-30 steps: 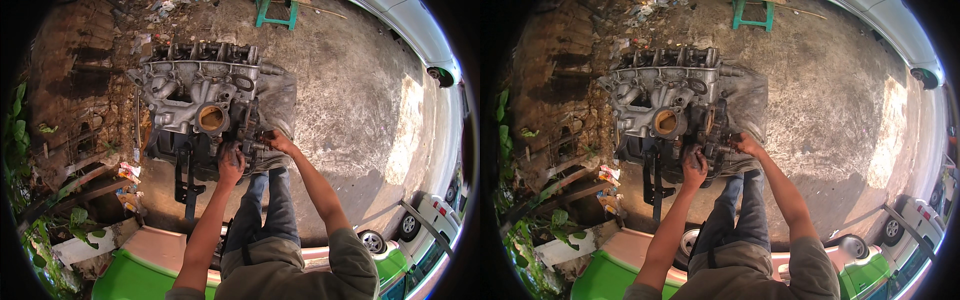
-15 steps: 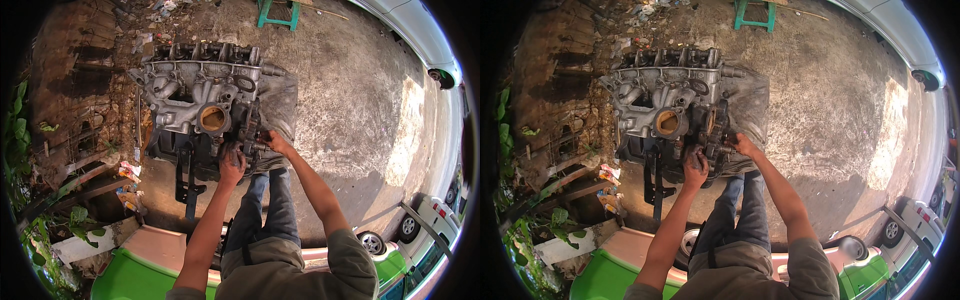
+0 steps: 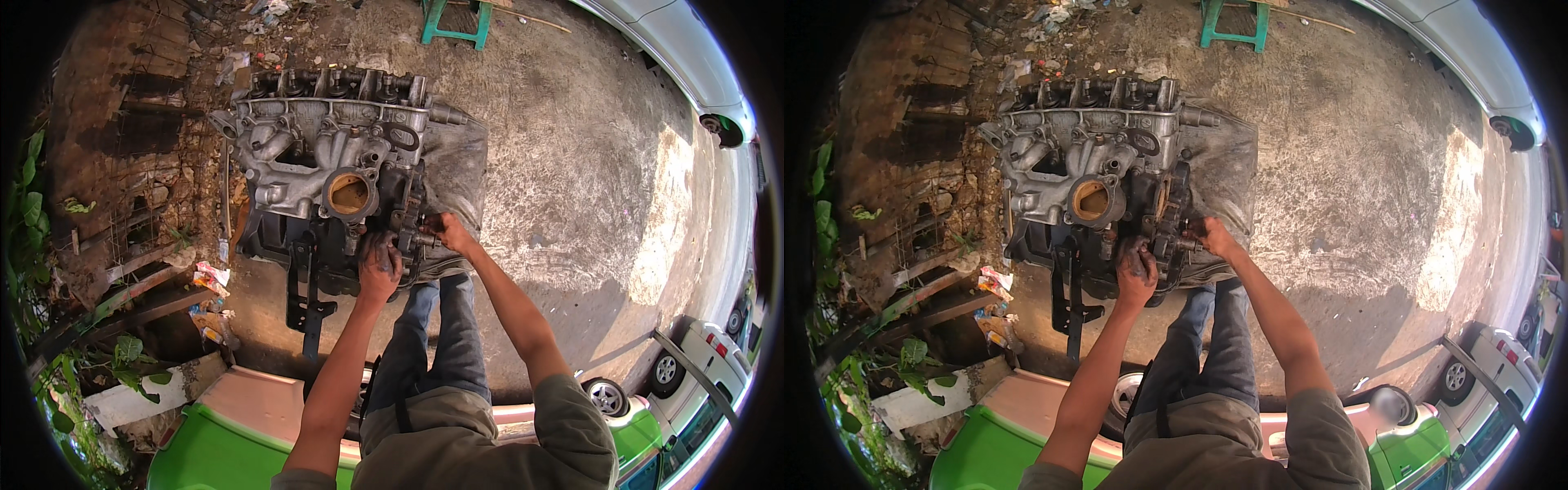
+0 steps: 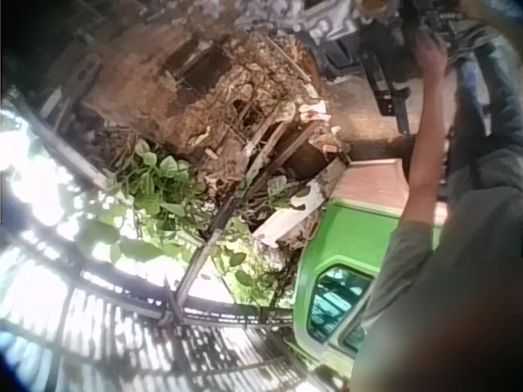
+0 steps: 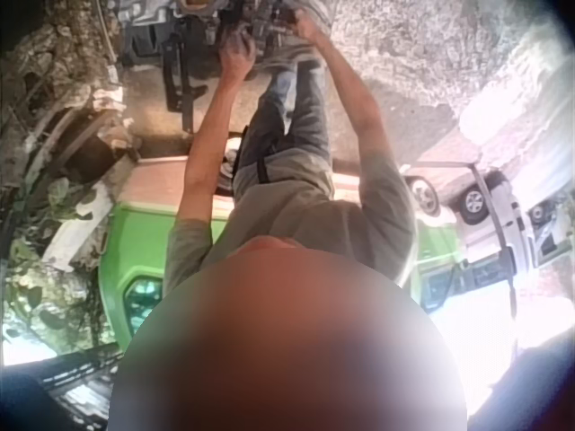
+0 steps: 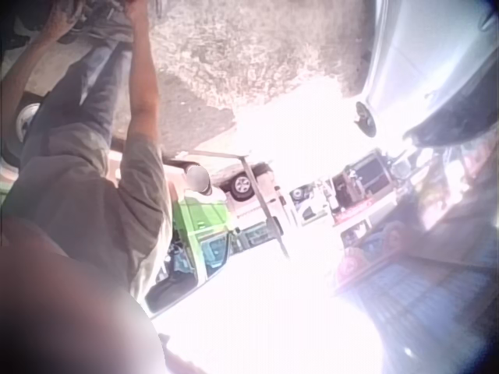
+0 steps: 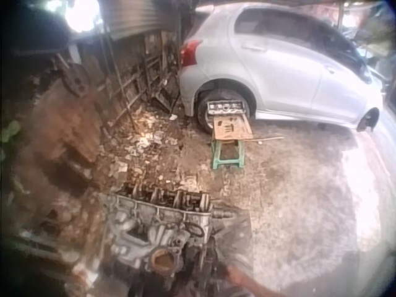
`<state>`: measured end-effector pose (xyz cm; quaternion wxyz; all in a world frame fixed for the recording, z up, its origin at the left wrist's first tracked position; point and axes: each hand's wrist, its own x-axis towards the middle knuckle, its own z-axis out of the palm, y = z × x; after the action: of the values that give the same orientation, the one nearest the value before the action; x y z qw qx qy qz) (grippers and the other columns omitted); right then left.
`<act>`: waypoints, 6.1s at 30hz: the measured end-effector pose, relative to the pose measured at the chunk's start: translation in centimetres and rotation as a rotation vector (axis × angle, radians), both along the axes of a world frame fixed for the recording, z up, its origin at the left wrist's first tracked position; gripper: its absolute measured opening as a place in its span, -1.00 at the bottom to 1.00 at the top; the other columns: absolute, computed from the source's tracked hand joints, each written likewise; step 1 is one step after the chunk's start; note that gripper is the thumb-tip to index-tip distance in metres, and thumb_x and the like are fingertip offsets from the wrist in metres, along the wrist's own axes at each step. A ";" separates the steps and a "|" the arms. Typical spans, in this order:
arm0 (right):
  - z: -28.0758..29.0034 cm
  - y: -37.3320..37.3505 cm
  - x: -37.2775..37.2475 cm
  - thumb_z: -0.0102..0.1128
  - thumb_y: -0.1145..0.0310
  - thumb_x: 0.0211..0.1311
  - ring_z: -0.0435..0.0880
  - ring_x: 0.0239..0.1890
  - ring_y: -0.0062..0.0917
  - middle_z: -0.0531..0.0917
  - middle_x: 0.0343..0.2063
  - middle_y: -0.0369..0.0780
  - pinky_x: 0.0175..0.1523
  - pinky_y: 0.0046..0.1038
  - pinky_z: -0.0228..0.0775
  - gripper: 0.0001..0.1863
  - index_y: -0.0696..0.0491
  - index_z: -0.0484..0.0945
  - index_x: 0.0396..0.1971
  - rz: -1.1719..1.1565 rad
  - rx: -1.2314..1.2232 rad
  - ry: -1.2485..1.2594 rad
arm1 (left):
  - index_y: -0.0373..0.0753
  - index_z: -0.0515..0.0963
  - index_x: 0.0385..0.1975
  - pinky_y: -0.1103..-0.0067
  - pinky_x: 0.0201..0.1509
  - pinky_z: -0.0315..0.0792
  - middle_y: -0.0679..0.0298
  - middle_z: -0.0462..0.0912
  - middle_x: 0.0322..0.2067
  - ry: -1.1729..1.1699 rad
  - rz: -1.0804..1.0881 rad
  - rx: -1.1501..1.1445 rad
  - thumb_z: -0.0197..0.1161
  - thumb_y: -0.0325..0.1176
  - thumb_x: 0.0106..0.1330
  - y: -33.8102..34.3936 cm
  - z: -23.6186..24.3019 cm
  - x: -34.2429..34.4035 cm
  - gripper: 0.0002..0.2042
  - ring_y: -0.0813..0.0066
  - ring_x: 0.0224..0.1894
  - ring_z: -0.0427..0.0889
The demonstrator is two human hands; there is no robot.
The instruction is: The person uses a wrench to tighten bolts on a car engine block resting on a stand. The hands hold the engine steady with one hand while turning the wrench with the other, focusing on a single bolt area throughout the clip.
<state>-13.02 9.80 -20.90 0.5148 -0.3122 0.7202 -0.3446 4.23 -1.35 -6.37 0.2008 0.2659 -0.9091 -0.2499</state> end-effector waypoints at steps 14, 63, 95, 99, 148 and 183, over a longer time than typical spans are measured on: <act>0.5 0.1 -0.1 0.29 0.49 0.11 0.59 -0.41 -0.42 0.67 -0.36 0.02 -0.20 -0.41 0.44 -0.79 0.22 0.61 -0.25 0.011 -0.193 0.116 | -0.36 0.42 -0.16 0.17 -0.02 0.40 -0.03 0.51 -0.28 0.042 -0.009 -0.003 0.03 -0.60 0.14 -0.2 0.1 -0.2 -0.76 -0.04 -0.19 0.50; -2.3 -0.2 0.0 0.38 0.33 0.12 0.67 -0.24 -0.54 0.72 -0.37 -0.12 -0.14 -0.45 0.49 -0.72 0.23 0.64 -0.27 -0.237 -0.075 -0.338 | -0.40 0.45 -0.19 0.21 0.01 0.41 -0.04 0.53 -0.24 0.021 0.002 -0.008 0.03 -0.56 0.17 -0.2 0.2 -0.4 -0.79 -0.03 -0.15 0.50; -4.1 1.4 0.1 0.03 0.71 0.11 0.59 0.06 -0.44 0.60 -0.09 -0.14 -0.19 -0.53 0.46 -0.64 0.31 0.44 -0.03 -0.165 -0.242 -0.580 | -0.38 0.43 -0.20 0.21 -0.12 0.41 -0.01 0.52 -0.29 0.048 0.032 -0.082 0.01 -0.58 0.09 0.0 0.0 -0.8 -0.76 -0.01 -0.23 0.48; -7.9 1.1 0.7 -0.09 0.82 0.02 0.59 0.07 -0.45 0.58 -0.05 -0.13 -0.18 -0.57 0.46 -0.56 0.32 0.45 -0.03 -0.242 -0.059 -0.592 | -0.37 0.44 -0.20 0.22 -0.11 0.41 -0.01 0.52 -0.29 0.048 0.049 -0.045 0.01 -0.58 0.09 0.1 0.3 -0.8 -0.75 -0.01 -0.21 0.49; -2.0 -2.2 -1.6 0.14 0.17 0.19 0.48 -0.19 -0.21 0.52 -0.20 0.01 -0.09 -0.38 0.36 -0.58 0.22 0.46 -0.12 0.111 0.047 -0.365 | -0.38 0.43 -0.15 0.17 0.13 0.39 -0.01 0.51 -0.19 -0.024 0.047 -0.067 0.06 -0.54 0.08 0.4 -0.2 -0.2 -0.71 -0.04 -0.07 0.49; 7.0 -2.4 -4.6 0.28 0.34 -0.07 0.63 -0.32 0.06 0.60 -0.49 0.18 -0.23 -0.14 0.46 -0.64 0.36 0.51 -0.38 0.082 0.082 0.135 | -0.36 0.42 -0.15 0.17 0.09 0.38 0.00 0.51 -0.24 0.004 0.046 -0.078 0.04 -0.53 0.08 0.2 0.0 -0.5 -0.71 0.00 -0.10 0.49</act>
<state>-17.59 7.41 -13.86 0.4912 -0.3424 0.7535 -0.2716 3.76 -1.16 -6.37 0.2187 0.2783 -0.9114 -0.2099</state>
